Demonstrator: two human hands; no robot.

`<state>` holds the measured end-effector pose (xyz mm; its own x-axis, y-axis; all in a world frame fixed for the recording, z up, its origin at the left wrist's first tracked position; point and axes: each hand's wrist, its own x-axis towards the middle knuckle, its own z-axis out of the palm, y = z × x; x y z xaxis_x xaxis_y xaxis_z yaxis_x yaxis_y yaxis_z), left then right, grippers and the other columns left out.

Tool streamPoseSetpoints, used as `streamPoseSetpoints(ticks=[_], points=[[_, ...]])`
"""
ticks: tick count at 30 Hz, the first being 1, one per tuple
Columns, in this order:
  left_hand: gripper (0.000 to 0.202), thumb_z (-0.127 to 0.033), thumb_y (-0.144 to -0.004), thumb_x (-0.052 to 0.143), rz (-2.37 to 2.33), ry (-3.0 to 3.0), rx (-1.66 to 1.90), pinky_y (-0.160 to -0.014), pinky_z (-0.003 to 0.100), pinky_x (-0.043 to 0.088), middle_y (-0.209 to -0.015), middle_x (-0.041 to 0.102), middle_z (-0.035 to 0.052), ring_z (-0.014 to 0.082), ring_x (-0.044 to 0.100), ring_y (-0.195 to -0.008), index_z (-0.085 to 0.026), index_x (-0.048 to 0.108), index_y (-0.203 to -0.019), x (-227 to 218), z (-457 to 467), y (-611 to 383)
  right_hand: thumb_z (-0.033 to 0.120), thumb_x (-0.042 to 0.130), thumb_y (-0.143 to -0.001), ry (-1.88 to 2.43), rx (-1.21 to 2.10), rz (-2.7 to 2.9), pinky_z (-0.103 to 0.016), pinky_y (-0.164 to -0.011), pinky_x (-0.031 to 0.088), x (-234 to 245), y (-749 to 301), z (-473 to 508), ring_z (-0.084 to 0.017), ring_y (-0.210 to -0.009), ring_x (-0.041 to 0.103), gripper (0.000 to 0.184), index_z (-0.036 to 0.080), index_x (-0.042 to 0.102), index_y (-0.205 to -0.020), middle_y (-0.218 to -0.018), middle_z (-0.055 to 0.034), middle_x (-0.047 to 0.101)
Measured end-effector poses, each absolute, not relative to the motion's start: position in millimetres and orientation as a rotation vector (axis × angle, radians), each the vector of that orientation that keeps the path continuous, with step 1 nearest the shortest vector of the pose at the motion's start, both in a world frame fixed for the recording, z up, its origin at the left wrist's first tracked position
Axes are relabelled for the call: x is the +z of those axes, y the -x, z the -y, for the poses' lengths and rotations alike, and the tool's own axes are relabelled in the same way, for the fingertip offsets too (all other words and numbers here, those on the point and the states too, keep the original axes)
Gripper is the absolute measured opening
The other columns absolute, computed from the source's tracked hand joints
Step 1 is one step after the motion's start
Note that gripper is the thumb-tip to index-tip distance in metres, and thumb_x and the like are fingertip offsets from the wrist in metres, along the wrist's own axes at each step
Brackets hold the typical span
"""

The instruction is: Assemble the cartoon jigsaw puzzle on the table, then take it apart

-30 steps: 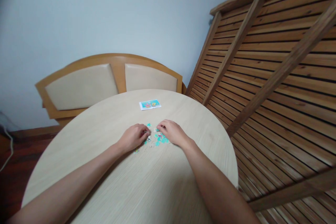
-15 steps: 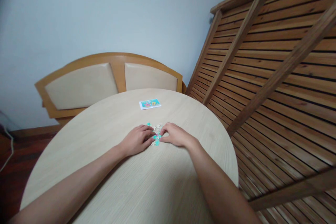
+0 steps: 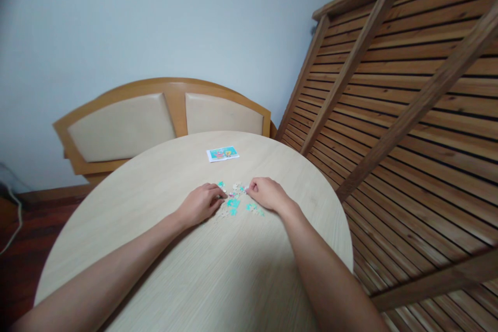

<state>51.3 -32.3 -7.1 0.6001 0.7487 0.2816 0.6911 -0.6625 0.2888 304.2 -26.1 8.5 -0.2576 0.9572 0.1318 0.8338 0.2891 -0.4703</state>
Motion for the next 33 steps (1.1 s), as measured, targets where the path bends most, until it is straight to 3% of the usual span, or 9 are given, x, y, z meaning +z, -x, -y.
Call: streamPoseSetpoints(ticks=[7, 13, 19, 23, 28, 31, 33], points=[[0.025, -0.034, -0.098, 0.058, -1.007, -2.754, 0.644, -0.094, 0.037, 0.049, -0.107, 0.068, 0.0093, 0.0246, 0.062, -0.102, -0.022, 0.073, -0.113, -11, 36, -53, 0.024, 0.070, -0.083, 1.067, 0.654, 2.475, -0.029, -0.084, 0.047, 11, -294, 29, -0.021, -0.094, 0.065, 0.029, 0.023, 0.076, -0.112, -0.101, -0.0055, 0.073], [0.019, -0.030, -0.096, 0.060, -0.973, -2.710, 0.653, -0.096, 0.038, 0.047, -0.110, 0.069, 0.0080, 0.0248, 0.061, -0.106, -0.021, 0.072, -0.108, -12, 35, -55, 0.025, 0.073, -0.082, 1.067, 0.643, 2.492, -0.030, -0.086, 0.047, 11, -294, 28, -0.021, -0.094, 0.065, 0.027, 0.022, 0.077, -0.109, -0.099, -0.0056, 0.072], [0.009, -0.019, -0.093, 0.060, -0.944, -2.606, 0.672, -0.094, 0.034, 0.047, -0.099, 0.071, 0.0053, 0.0223, 0.063, -0.100, -0.020, 0.070, -0.093, -11, 36, -59, 0.020, 0.071, -0.079, 1.010, 0.627, 2.534, -0.031, -0.087, 0.047, 6, -293, 27, -0.021, -0.094, 0.063, 0.032, 0.025, 0.077, -0.110, -0.097, -0.0041, 0.068], [0.011, -0.017, -0.089, 0.064, -1.002, -2.570, 0.661, -0.086, 0.031, 0.047, -0.095, 0.072, 0.0041, 0.0213, 0.064, -0.094, -0.020, 0.070, -0.098, -7, 37, -60, 0.022, 0.072, -0.078, 1.018, 0.640, 2.513, -0.032, -0.089, 0.046, 5, -292, 27, -0.022, -0.096, 0.062, 0.030, 0.024, 0.076, -0.107, -0.099, -0.0039, 0.067], [0.009, -0.024, -0.090, 0.063, -1.056, -2.578, 0.631, -0.079, 0.030, 0.048, -0.087, 0.071, 0.0047, 0.0213, 0.064, -0.087, -0.019, 0.070, -0.093, -3, 41, -60, 0.017, 0.073, -0.072, 1.121, 0.705, 2.401, -0.028, -0.080, 0.046, 5, -288, 29, -0.019, -0.086, 0.061, 0.018, 0.018, 0.071, -0.090, -0.091, -0.0024, 0.068], [0.015, -0.032, -0.092, 0.062, -1.045, -2.579, 0.661, -0.081, 0.032, 0.048, -0.088, 0.071, 0.0061, 0.0225, 0.064, -0.088, -0.018, 0.069, -0.091, -2, 42, -61, 0.024, 0.070, -0.080, 1.109, 0.862, 2.280, -0.025, -0.072, 0.046, 7, -285, 31, -0.016, -0.078, 0.061, 0.011, 0.017, 0.069, -0.088, -0.081, -0.0005, 0.068], [0.017, -0.032, -0.094, 0.059, -1.067, -2.535, 0.690, -0.082, 0.032, 0.048, -0.090, 0.072, 0.0066, 0.0229, 0.064, -0.090, -0.019, 0.069, -0.091, -2, 41, -61, 0.032, 0.071, -0.083, 1.090, 0.926, 2.196, -0.025, -0.069, 0.046, 10, -283, 32, -0.015, -0.076, 0.061, 0.017, 0.017, 0.068, -0.091, -0.080, -0.0008, 0.068]])
